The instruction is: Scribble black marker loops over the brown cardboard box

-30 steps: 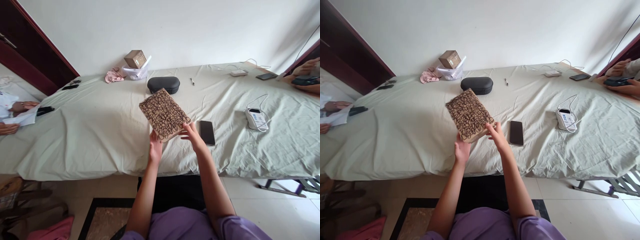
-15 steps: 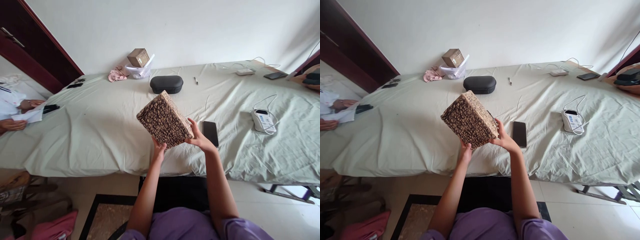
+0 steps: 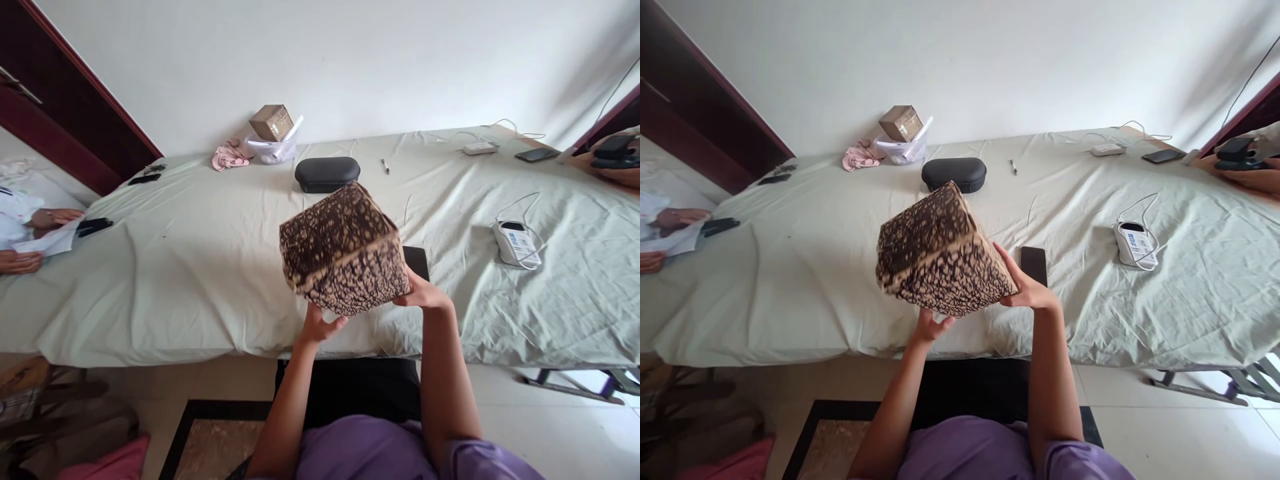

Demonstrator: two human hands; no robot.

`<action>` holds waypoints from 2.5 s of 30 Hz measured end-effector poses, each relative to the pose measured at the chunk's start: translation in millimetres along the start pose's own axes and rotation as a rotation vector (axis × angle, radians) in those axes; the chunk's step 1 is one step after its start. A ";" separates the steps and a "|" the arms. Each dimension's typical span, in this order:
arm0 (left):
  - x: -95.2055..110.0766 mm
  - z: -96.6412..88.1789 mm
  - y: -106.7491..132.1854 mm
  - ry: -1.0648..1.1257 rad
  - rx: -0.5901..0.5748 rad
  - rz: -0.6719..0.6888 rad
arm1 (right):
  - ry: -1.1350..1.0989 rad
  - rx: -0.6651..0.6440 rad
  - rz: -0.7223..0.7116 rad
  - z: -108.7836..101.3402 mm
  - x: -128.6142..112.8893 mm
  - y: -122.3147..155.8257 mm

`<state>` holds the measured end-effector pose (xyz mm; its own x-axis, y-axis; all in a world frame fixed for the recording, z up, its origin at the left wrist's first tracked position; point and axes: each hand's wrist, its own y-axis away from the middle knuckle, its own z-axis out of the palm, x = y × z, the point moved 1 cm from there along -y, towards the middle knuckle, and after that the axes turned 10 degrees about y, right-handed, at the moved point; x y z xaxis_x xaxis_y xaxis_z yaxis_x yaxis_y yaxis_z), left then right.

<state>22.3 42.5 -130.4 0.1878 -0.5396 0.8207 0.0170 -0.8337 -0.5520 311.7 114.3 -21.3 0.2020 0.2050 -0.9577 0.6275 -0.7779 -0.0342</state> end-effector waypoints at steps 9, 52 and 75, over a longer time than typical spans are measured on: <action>50.3 -6.9 -29.4 -0.096 -0.045 0.288 | 0.343 -0.088 0.091 3.8 -7.1 -12.3; 15.0 -24.4 -31.9 0.524 0.326 -0.280 | 0.111 0.136 0.160 26.7 -15.5 -27.8; 9.2 -29.3 -24.9 0.497 0.219 -0.271 | 0.983 0.251 -0.278 64.8 -152.0 -69.6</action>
<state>-5.2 54.9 -104.8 -0.3319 -0.3455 0.8778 0.2119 -0.9341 -0.2875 188.6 98.8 108.2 0.6665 0.6995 -0.2579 0.5942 -0.7074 -0.3828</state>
